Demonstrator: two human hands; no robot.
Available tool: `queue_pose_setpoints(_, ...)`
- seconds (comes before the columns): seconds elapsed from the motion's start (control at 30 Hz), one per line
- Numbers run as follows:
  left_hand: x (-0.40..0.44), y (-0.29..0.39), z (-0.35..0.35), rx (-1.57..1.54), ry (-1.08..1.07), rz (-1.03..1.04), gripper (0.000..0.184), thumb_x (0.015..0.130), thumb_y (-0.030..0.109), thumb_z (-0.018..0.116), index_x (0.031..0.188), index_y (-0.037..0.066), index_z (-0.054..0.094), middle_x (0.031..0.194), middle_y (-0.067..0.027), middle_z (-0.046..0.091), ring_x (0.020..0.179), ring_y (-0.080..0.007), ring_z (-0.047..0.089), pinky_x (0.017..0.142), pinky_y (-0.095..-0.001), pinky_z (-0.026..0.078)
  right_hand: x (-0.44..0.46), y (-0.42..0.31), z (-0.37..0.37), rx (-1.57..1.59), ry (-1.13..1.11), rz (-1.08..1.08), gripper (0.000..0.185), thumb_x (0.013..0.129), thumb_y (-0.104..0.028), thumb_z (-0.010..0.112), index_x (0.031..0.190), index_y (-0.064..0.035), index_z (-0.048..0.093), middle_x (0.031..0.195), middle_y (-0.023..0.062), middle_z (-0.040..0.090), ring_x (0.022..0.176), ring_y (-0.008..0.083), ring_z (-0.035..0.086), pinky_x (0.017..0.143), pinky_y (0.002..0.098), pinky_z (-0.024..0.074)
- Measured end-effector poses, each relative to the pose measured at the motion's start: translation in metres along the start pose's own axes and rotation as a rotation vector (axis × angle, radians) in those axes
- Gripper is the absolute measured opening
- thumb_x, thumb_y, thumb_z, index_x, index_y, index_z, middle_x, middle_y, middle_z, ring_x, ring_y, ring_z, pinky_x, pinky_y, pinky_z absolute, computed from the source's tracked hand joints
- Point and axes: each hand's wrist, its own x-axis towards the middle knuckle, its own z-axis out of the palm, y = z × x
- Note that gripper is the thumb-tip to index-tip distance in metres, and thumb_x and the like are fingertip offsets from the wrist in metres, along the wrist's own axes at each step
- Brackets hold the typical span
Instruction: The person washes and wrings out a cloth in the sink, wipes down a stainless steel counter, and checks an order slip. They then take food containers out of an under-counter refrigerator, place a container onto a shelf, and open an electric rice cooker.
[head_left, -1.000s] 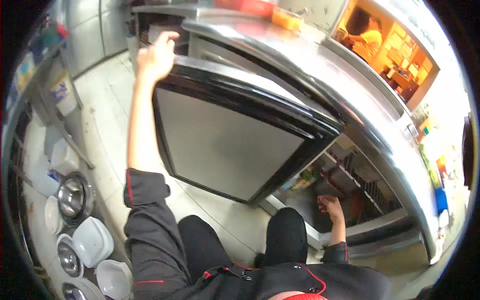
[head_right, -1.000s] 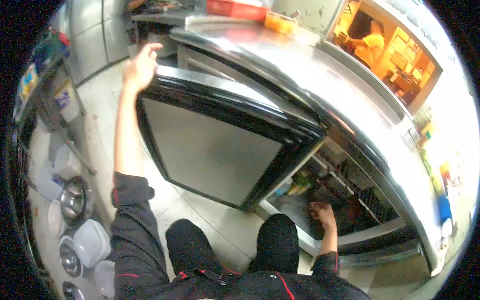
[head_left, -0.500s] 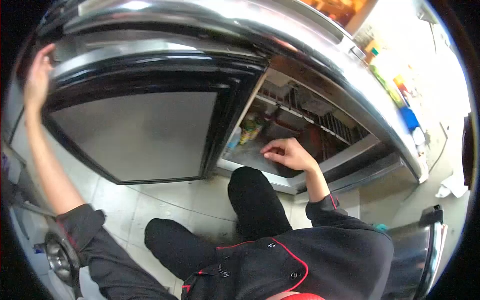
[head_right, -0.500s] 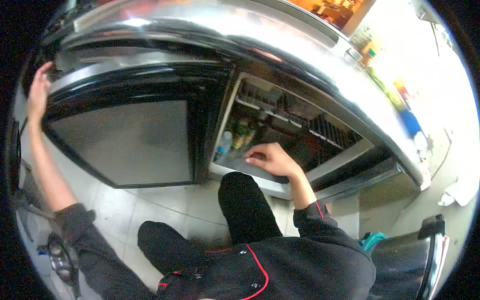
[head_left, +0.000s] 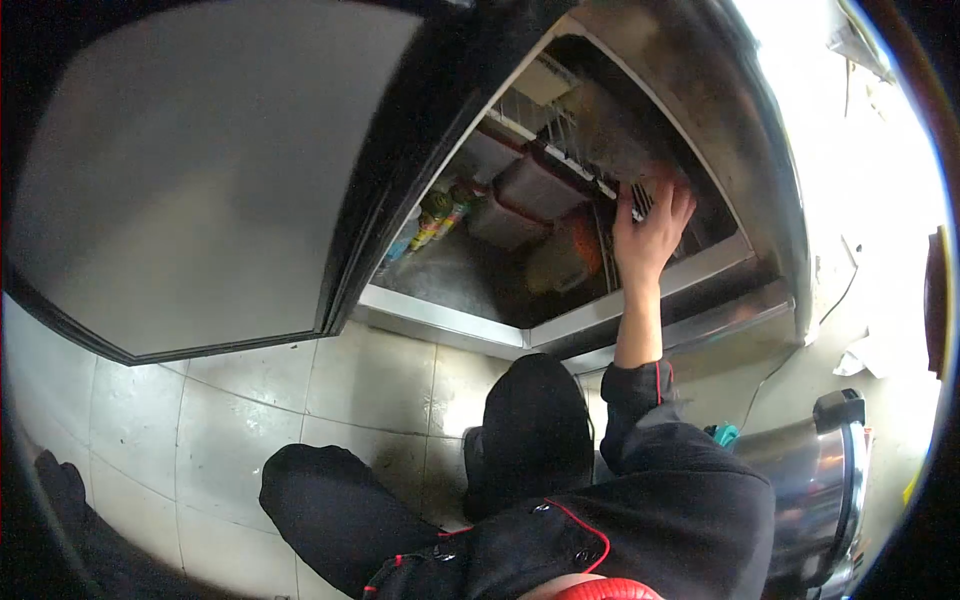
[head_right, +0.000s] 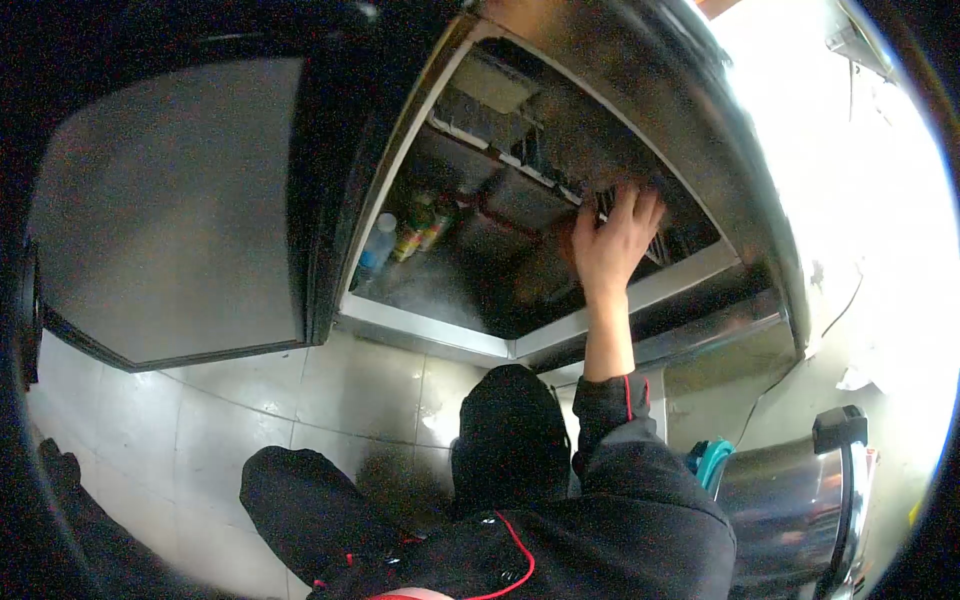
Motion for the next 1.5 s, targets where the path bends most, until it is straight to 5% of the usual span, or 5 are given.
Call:
queue_pose_setpoints(0.47,-0.058,0.130,0.076,-0.173,1.228,-0.064,0.040,0.084,0.043,0.057,0.091,0.003,0.052,0.078,-0.0163,0.054,0.070,-0.0251,0.052,0.069,-0.0389,0.041,0.023,0.008,0.040,0.285,0.184,0.181,0.035,0.069,-0.010,0.066,0.102,-0.0037,0.058,0.107,0.0192,0.053,0.100,0.0378,0.050,0.084,0.0428,0.0418)
queue_pose_setpoints(0.53,-0.044,0.209,0.120,-0.498,1.511,-0.135,0.015,0.073,-0.008,0.050,0.088,-0.004,0.051,0.080,-0.0149,0.059,0.069,-0.0180,0.058,0.058,-0.0227,0.049,0.038,-0.025,0.044,0.541,0.296,0.181,0.035,0.066,-0.006,0.063,0.101,-0.0048,0.060,0.100,0.0164,0.058,0.093,0.0323,0.056,0.082,0.0381,0.0440)
queue_pose_setpoints(0.77,-0.023,0.367,0.219,-1.153,1.073,-0.304,0.016,0.079,-0.007,0.046,0.093,-0.001,0.052,0.089,-0.0118,0.060,0.069,-0.0120,0.053,0.059,-0.0208,0.042,0.056,-0.023,0.052,0.458,-0.513,0.084,0.049,0.075,-0.021,0.065,0.118,-0.0027,0.050,0.117,0.0267,0.049,0.109,0.0427,0.046,0.095,0.0463,0.0375)
queue_pose_setpoints(1.2,-0.009,0.468,0.293,-1.257,0.869,-0.059,0.008,0.071,-0.002,0.046,0.069,0.001,0.053,0.068,-0.0083,0.054,0.062,-0.0153,0.053,0.055,-0.0226,0.040,-0.010,0.075,0.030,0.224,0.008,0.072,0.040,0.070,-0.010,0.070,0.107,-0.0044,0.057,0.104,0.0211,0.057,0.096,0.0347,0.055,0.080,0.0407,0.0453)
queue_pose_setpoints(1.5,-0.033,0.538,0.324,-1.941,0.039,-0.771,0.076,0.077,0.038,0.066,0.129,0.008,0.019,0.118,-0.0148,0.040,0.098,-0.0239,0.052,0.062,-0.0339,0.055,-0.021,0.026,-0.034,1.134,-0.049,0.262,0.015,0.075,0.002,0.066,0.083,0.0007,0.054,0.099,0.0127,0.061,0.103,0.0231,0.056,0.079,0.0268,0.0467)
